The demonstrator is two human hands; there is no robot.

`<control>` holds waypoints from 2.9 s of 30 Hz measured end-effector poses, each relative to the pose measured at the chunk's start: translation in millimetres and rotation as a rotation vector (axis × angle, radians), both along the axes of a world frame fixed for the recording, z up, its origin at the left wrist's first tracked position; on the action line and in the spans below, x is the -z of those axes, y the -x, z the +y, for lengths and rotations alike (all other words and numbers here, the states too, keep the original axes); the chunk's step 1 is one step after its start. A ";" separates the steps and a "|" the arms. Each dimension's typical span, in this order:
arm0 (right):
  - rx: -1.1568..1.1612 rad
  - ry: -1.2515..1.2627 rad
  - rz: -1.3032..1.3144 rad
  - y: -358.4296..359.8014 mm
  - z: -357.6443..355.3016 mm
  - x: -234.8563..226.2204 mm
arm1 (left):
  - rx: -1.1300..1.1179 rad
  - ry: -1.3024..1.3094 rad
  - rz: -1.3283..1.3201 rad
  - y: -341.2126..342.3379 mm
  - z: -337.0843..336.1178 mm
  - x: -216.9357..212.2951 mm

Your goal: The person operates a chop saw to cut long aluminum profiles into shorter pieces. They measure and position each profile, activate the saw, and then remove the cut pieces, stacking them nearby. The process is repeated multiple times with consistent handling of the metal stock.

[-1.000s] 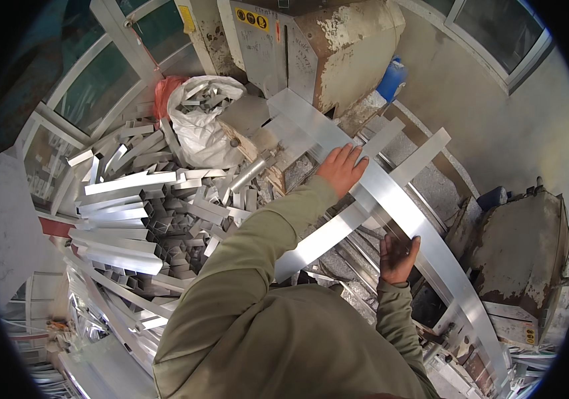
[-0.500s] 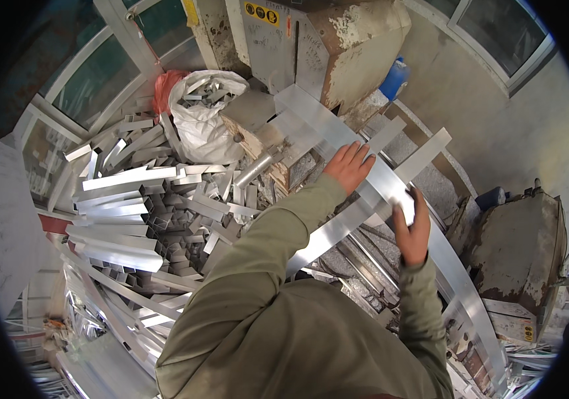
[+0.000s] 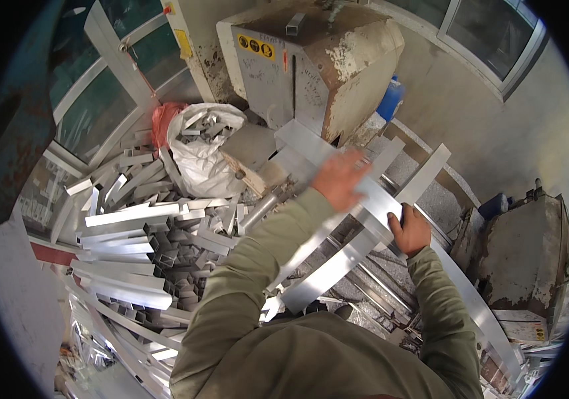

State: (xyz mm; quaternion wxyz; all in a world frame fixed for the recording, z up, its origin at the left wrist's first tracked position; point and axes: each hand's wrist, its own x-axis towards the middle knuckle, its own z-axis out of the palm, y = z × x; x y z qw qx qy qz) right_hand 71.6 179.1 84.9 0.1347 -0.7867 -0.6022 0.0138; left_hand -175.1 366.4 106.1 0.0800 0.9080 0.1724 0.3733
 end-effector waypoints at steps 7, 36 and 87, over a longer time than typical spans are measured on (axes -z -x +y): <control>0.036 0.016 0.030 1.6 1.3 -4.0 | -0.799 0.046 -0.584 23.3 230.7 -148.0; 0.024 -0.003 0.051 0.7 5.9 2.6 | -0.548 0.421 -0.411 113.7 50.2 16.1; 0.403 -0.909 0.491 -42.9 -73.1 8.9 | 0.230 0.287 0.040 -191.0 -130.9 51.0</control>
